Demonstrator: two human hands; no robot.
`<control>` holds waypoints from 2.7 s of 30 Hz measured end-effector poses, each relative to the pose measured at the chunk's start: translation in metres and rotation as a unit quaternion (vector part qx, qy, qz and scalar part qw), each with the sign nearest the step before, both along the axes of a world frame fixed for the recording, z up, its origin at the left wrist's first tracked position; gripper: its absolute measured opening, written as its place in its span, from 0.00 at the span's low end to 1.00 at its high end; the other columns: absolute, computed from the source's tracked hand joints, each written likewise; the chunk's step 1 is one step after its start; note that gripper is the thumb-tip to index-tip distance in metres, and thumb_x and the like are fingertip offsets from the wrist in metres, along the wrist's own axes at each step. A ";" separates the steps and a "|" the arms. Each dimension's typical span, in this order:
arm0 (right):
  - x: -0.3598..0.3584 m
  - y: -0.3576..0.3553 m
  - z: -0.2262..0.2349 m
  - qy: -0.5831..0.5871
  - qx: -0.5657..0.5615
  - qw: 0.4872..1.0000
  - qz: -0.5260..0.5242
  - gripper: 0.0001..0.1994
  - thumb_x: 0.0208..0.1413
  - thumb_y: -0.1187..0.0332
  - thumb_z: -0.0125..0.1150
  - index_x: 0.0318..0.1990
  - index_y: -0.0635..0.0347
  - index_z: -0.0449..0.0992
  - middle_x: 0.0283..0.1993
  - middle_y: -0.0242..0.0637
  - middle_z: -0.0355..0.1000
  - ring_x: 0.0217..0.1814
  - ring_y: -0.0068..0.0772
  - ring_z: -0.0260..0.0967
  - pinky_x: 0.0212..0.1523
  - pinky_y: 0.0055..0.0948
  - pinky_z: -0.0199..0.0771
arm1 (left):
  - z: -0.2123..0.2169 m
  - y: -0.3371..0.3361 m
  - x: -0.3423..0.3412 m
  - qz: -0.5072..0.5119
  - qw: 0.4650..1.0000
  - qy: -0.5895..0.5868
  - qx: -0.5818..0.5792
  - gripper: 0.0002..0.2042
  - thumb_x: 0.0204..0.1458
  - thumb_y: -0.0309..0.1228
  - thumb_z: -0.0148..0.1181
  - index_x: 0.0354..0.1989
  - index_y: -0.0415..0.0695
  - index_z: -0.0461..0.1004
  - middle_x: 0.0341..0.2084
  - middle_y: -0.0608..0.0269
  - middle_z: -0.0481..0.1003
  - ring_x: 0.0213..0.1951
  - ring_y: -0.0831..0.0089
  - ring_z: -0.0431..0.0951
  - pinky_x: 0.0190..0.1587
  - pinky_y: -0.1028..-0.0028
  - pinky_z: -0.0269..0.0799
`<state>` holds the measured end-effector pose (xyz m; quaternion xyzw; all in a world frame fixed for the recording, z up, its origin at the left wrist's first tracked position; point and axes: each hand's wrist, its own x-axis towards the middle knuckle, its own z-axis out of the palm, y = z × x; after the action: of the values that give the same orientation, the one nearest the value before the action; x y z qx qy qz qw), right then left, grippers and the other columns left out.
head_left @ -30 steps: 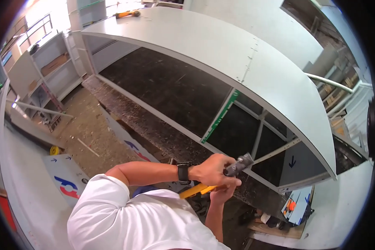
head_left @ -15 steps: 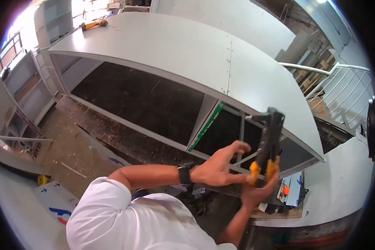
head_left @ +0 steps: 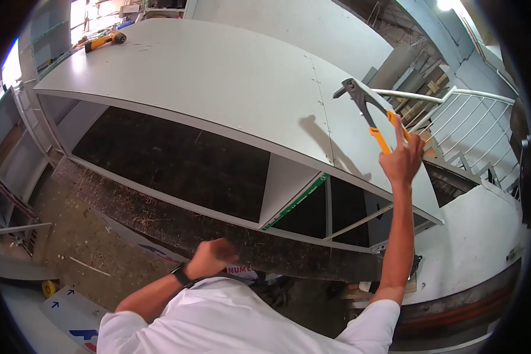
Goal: Handling and assembling large aluminum composite panels onto a metal frame in a workshop environment.
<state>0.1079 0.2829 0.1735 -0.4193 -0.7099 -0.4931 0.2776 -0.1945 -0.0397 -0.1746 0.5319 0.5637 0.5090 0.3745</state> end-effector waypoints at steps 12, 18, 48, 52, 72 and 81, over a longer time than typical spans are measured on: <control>-0.031 0.038 -0.021 -0.057 -0.031 0.996 -0.057 0.47 0.41 0.75 0.68 0.75 0.36 0.67 0.42 0.38 0.61 0.42 0.38 0.57 0.45 0.30 0.66 | -0.066 -0.078 -0.055 0.217 0.972 -0.028 -0.082 0.07 0.49 0.26 0.72 0.33 0.38 0.81 0.24 0.61 0.82 0.24 0.72 0.78 0.32 0.74 0.76; -0.028 0.036 -0.018 -0.069 -0.028 0.995 -0.060 0.46 0.42 0.76 0.68 0.75 0.37 0.67 0.43 0.39 0.61 0.43 0.38 0.56 0.46 0.30 0.65 | 0.002 -0.021 -0.022 0.190 0.980 -0.045 -0.035 0.05 0.49 0.22 0.71 0.33 0.37 0.81 0.25 0.60 0.82 0.24 0.71 0.79 0.33 0.75 0.77; 0.013 0.090 -0.013 -0.178 0.010 0.980 0.086 0.38 0.53 0.77 0.67 0.74 0.52 0.65 0.45 0.43 0.61 0.48 0.38 0.52 0.47 0.36 0.59 | 0.330 0.420 0.043 0.078 0.703 0.653 0.269 0.24 0.54 0.20 0.55 0.61 0.43 0.73 0.48 0.57 0.83 0.48 0.58 0.83 0.55 0.63 0.80; 0.023 0.099 -0.008 -0.177 -0.001 0.980 0.091 0.37 0.54 0.77 0.66 0.74 0.53 0.66 0.45 0.43 0.61 0.48 0.39 0.52 0.47 0.36 0.58 | 0.337 0.415 0.053 0.042 0.749 0.626 0.213 0.27 0.52 0.17 0.54 0.63 0.44 0.73 0.45 0.60 0.85 0.44 0.59 0.84 0.50 0.65 0.82; 0.037 0.104 -0.021 -0.122 0.072 0.982 0.122 0.31 0.54 0.77 0.63 0.68 0.69 0.67 0.49 0.45 0.63 0.51 0.39 0.59 0.56 0.37 0.65 | 0.320 0.413 0.161 0.189 0.715 0.559 0.374 0.35 0.37 0.40 0.81 0.54 0.40 0.72 0.37 0.53 0.77 0.31 0.61 0.80 0.40 0.66 0.79; 0.038 0.106 -0.022 -0.162 -0.148 0.975 0.029 0.33 0.53 0.74 0.66 0.69 0.67 0.66 0.58 0.47 0.65 0.61 0.45 0.62 0.64 0.39 0.65 | 0.308 0.424 0.161 0.168 0.635 0.640 0.399 0.13 0.48 0.40 0.74 0.35 0.46 0.80 0.28 0.60 0.79 0.24 0.67 0.78 0.33 0.67 0.75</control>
<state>0.1457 0.3892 0.1511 -0.3495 -0.8224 -0.4359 0.1076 -0.0336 0.3842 0.1336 0.7178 0.4842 0.2710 -0.4205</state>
